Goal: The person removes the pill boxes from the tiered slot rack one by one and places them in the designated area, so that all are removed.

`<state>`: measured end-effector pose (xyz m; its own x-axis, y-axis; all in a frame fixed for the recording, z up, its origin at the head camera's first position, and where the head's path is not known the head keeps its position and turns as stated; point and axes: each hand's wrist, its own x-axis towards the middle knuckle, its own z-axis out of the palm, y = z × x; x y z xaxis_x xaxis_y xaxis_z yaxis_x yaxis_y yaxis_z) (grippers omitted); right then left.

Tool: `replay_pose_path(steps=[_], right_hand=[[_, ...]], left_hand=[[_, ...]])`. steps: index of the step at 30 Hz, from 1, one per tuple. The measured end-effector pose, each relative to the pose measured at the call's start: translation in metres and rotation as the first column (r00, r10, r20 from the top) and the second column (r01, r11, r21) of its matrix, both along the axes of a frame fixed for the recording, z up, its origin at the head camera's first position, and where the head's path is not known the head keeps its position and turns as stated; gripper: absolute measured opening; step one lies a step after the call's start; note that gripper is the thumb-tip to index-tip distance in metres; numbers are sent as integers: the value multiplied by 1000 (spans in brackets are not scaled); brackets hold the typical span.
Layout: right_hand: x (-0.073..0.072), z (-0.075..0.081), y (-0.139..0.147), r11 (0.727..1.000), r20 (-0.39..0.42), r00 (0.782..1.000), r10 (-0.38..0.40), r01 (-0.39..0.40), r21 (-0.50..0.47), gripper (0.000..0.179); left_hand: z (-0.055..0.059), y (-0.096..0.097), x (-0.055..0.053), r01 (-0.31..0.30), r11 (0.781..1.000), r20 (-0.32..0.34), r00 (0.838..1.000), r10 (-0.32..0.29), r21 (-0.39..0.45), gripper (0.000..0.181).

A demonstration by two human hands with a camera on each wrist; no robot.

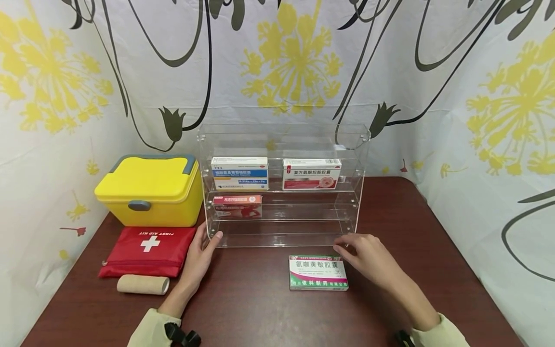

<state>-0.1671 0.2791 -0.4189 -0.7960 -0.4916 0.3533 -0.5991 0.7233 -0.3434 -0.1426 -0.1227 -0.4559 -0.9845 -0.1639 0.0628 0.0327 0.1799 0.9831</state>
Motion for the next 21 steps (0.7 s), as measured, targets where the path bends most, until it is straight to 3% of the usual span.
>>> replay_pose_path(steps=[6,13,21], right_hand=[[-7,23,-45,996,-102,993,55,-62,-68,16],[-26,52,-99,981,-230,965,127,-157,-114,21],[-50,79,-144,978,-199,964,174,-193,-80,22]], left_hand=[[0,0,0,0,1000,-1,1000,0,2,61],[-3,-2,-2,3,1000,-9,1000,-3,9,62],[-7,-2,-3,8,1000,-9,1000,-8,22,62]])
